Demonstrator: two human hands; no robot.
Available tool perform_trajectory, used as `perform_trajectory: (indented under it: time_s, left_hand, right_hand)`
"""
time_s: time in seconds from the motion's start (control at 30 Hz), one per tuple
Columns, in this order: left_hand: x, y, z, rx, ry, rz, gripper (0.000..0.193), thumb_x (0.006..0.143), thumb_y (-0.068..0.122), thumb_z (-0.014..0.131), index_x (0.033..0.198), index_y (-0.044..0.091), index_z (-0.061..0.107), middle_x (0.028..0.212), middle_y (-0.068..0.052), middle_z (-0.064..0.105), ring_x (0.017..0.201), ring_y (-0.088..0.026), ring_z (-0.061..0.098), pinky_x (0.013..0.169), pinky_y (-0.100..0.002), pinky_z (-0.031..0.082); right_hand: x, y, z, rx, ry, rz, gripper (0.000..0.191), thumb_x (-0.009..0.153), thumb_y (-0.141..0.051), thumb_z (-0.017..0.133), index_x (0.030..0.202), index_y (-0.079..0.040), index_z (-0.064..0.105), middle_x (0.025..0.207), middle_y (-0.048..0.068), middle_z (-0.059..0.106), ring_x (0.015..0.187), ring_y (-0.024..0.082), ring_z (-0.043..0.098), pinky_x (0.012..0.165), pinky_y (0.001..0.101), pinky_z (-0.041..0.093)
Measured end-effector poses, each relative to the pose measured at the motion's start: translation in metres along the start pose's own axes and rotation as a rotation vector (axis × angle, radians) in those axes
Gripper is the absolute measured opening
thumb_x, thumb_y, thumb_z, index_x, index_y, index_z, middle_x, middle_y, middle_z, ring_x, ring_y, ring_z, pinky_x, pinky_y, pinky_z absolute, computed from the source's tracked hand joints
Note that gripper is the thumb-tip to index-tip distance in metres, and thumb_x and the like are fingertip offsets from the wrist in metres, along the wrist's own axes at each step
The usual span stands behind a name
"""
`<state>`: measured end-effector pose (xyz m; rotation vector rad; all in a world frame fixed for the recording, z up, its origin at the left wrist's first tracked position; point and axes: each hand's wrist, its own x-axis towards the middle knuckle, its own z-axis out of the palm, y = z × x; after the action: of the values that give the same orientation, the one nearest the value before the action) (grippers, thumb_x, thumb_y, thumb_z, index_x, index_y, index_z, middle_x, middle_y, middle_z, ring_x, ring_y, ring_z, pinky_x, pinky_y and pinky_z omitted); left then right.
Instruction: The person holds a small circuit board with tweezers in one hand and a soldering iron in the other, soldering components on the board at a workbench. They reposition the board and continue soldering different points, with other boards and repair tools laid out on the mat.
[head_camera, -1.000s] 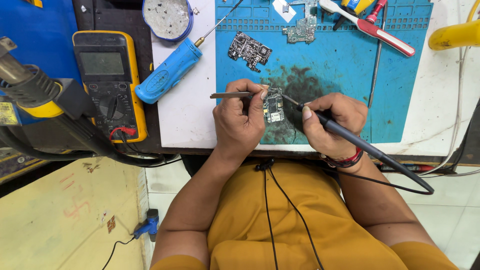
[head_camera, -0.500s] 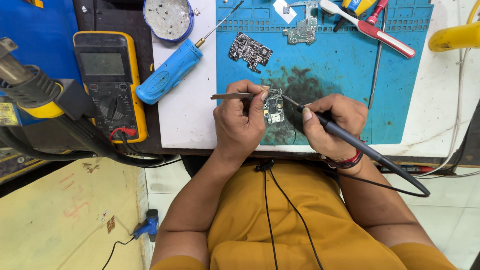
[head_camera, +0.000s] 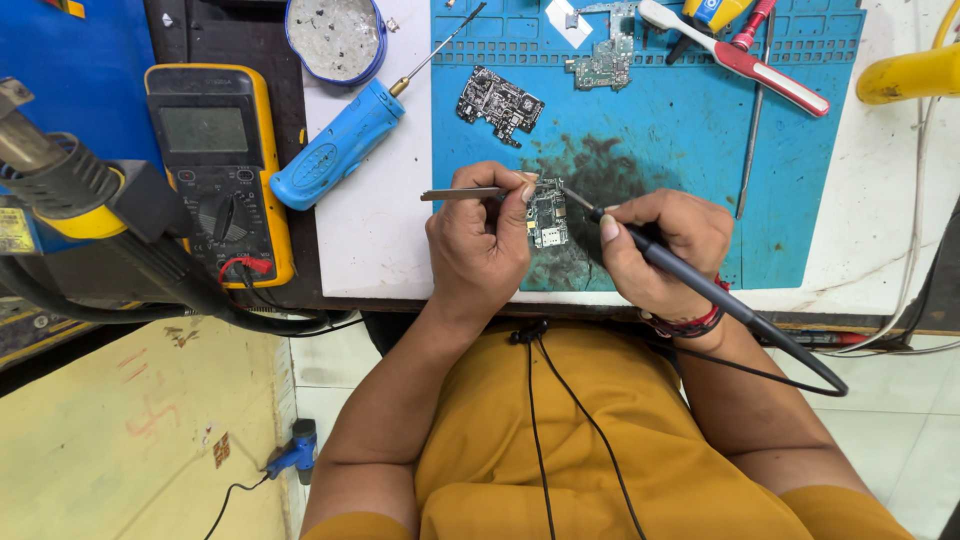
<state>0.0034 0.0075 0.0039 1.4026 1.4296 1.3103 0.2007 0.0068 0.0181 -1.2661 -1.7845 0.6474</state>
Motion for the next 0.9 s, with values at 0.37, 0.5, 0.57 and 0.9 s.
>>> perform_trajectory:
  time_s: [0.37, 0.5, 0.57, 0.9]
  left_hand:
    - [0.000, -0.001, 0.000, -0.004, 0.001, 0.017, 0.013, 0.105, 0.006, 0.067, 0.111, 0.005, 0.056, 0.098, -0.007, 0.076, 0.072, -0.006, 0.067, 0.062, -0.022, 0.055]
    - [0.000, -0.001, 0.000, -0.004, -0.001, 0.017, 0.013, 0.105, 0.005, 0.067, 0.111, 0.005, 0.056, 0.098, -0.008, 0.076, 0.072, -0.006, 0.067, 0.062, -0.022, 0.055]
    - [0.000, -0.001, 0.000, -0.005, -0.001, 0.019, 0.013, 0.105, 0.005, 0.067, 0.112, 0.005, 0.056, 0.099, -0.008, 0.076, 0.073, -0.006, 0.067, 0.063, -0.022, 0.056]
    - [0.000, -0.001, -0.002, -0.023, -0.021, 0.026, 0.013, 0.106, 0.006, 0.066, 0.113, 0.004, 0.055, 0.099, -0.008, 0.076, 0.074, -0.006, 0.068, 0.063, -0.022, 0.055]
  right_hand:
    - [0.000, 0.000, 0.001, 0.017, 0.001, -0.003, 0.007, 0.091, -0.002, 0.075, 0.090, 0.000, 0.068, 0.081, 0.010, 0.070, 0.056, 0.015, 0.061, 0.055, 0.0253, 0.046]
    - [0.000, 0.001, -0.001, 0.012, -0.009, -0.015, 0.007, 0.089, -0.003, 0.074, 0.088, -0.001, 0.067, 0.077, 0.008, 0.068, 0.056, 0.015, 0.061, 0.055, 0.0255, 0.045]
    - [-0.001, 0.002, 0.000, 0.012, -0.007, -0.007, 0.007, 0.089, -0.003, 0.074, 0.088, -0.001, 0.067, 0.075, 0.008, 0.066, 0.056, 0.015, 0.060, 0.055, 0.0256, 0.045]
    - [0.003, -0.007, 0.005, 0.030, 0.147, 0.037, 0.015, 0.096, -0.003, 0.077, 0.103, 0.004, 0.066, 0.088, 0.011, 0.065, 0.069, 0.016, 0.058, 0.064, 0.0267, 0.045]
